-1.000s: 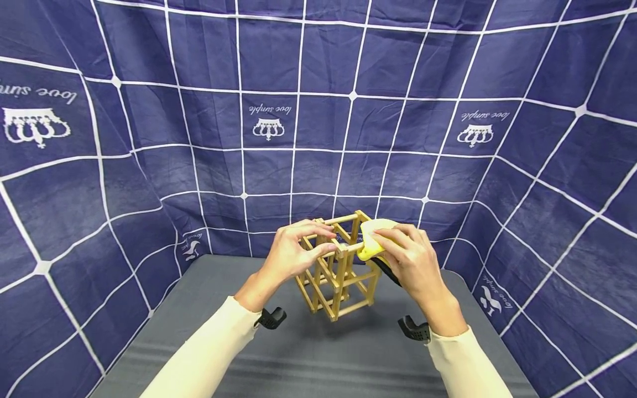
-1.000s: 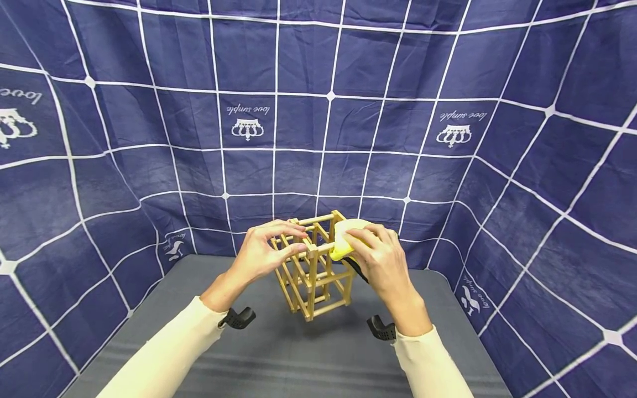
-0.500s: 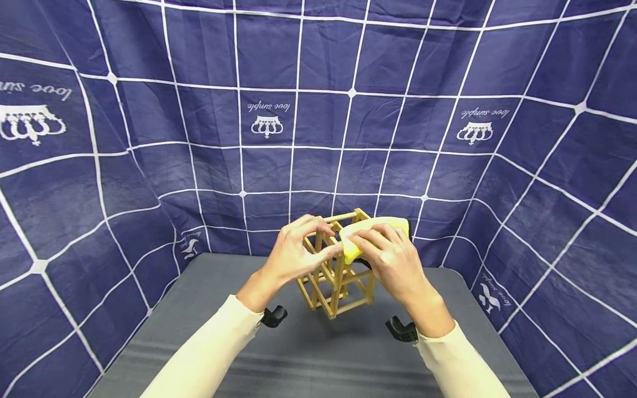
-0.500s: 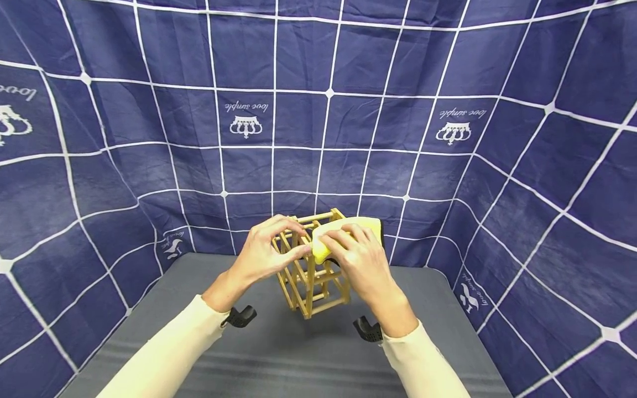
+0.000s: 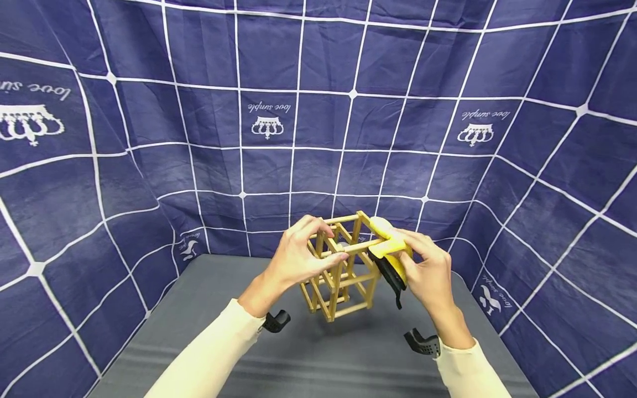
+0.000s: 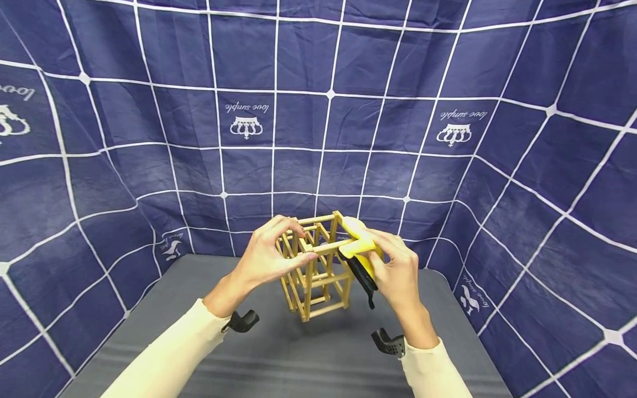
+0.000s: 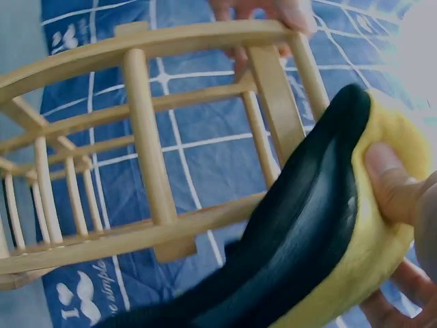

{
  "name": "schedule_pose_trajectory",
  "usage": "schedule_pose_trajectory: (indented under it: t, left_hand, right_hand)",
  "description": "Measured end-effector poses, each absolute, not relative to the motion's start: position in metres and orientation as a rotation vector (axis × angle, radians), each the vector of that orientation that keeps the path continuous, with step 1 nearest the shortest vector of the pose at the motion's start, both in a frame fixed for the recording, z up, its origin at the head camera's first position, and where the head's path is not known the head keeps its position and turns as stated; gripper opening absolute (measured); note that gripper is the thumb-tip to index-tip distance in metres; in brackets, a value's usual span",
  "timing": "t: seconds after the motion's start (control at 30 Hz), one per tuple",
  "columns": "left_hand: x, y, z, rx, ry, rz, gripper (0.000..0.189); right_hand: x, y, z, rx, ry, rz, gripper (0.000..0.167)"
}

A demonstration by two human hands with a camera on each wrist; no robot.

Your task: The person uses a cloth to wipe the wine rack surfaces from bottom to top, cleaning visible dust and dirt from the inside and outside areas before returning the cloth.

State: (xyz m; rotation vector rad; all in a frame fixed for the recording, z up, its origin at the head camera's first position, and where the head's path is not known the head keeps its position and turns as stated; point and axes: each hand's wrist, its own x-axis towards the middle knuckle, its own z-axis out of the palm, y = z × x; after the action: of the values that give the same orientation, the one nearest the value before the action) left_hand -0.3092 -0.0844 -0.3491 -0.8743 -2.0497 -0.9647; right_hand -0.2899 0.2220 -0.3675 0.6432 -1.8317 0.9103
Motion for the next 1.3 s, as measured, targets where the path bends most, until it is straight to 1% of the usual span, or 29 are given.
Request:
schedule_pose_trajectory:
  t: [0.1,0.2,0.5,0.7,0.83,1.07,1.17,1.3]
  left_hand:
    - [-0.309,-0.088,-0.349,-0.902,-2.058,-0.98,0.041]
    - [-0.309,-0.094,-0.348,-0.96,-2.04,-0.995,0.036]
    - [-0.312,-0.116,-0.345,-1.096,-2.032,-0.957,0.016]
    - [-0.317,-0.134,-0.345,-1.144,-1.996,-0.964,0.017]
    - [-0.317,-0.147,-0.345,-1.176,-2.009,-0.955,0.019]
    - [-0.314,-0.164,-0.347,-1.103,-2.029,-0.935,0.027]
    - [-0.309,-0.163,-0.349,-1.05,-1.997,-0.904,0.023]
    - [-0.296,-0.149,-0.353,-0.998,-1.969,-0.773,0.014]
  right_hand:
    - [-0.291,0.229,-0.375,0.624,-1.783,1.167,0.041]
    - [-0.291,0.235,-0.38,0.604,-1.752,1.331,0.039]
    - [-0.285,0.25,-0.392,0.408,-1.774,1.472,0.035]
    - [-0.285,0.256,-0.412,0.335,-1.818,1.504,0.034]
    - [-0.285,0.257,-0.425,0.354,-1.845,1.514,0.034]
    - [-0.282,0.257,-0.438,0.362,-1.852,1.506,0.038]
    - [-0.281,0.253,-0.439,0.403,-1.846,1.471,0.038]
    - [-0.28,0.238,-0.434,0.561,-1.789,1.333,0.042]
